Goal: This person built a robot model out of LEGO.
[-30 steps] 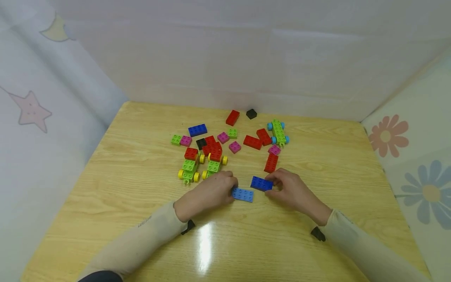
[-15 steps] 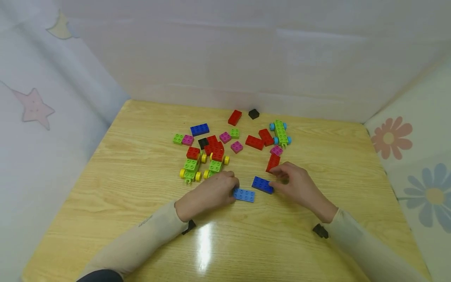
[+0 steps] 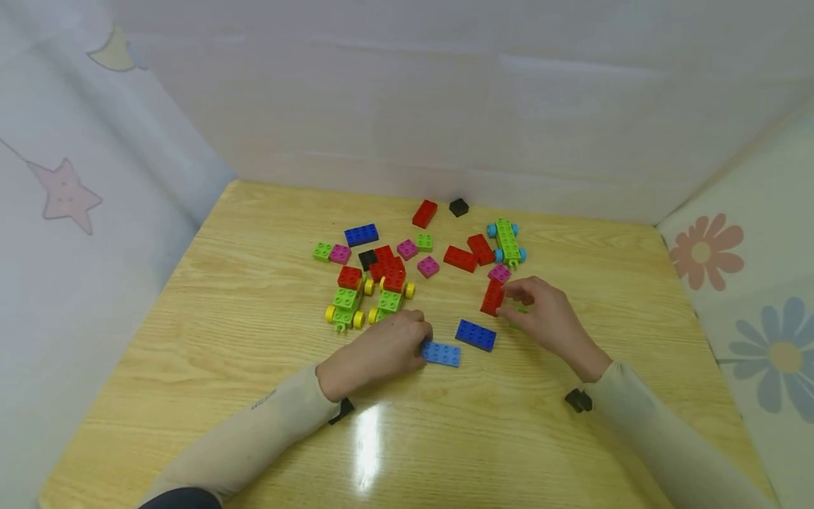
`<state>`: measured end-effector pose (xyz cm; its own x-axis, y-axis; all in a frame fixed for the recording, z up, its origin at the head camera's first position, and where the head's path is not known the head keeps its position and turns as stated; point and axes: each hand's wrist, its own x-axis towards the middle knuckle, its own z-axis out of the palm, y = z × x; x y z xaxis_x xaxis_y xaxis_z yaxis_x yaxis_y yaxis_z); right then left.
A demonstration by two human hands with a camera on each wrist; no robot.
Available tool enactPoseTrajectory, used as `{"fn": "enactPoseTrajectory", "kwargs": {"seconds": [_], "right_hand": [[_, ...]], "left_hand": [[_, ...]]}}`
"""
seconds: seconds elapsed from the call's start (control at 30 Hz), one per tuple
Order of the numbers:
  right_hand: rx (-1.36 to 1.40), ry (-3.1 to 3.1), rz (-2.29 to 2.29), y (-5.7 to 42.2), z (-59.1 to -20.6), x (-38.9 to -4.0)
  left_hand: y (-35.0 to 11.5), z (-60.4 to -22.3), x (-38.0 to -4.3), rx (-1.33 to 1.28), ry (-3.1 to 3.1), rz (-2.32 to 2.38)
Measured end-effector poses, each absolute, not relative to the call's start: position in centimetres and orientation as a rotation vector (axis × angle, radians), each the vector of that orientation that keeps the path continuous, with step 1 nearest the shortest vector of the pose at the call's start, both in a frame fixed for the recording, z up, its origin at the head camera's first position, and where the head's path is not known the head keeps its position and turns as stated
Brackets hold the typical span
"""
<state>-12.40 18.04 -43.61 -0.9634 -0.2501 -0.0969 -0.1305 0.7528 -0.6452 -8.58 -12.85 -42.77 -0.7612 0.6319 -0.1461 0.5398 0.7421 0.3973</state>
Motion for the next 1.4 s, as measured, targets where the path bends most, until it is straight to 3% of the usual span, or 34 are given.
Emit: {"fn": "enactPoseTrajectory", "kwargs": {"seconds": [0.73, 1.4], "right_hand": [[-0.254, 2.704, -0.902, 17.8, -45.2, -14.5], [-0.33, 2.659, -0.822, 17.9, -44.3, -14.7]], "left_hand": [[-13.0, -43.0, -8.7, 0.907, 2.664, 0.49], [-13.0, -42.9, -8.7, 0.927, 2.67, 0.461]]}}
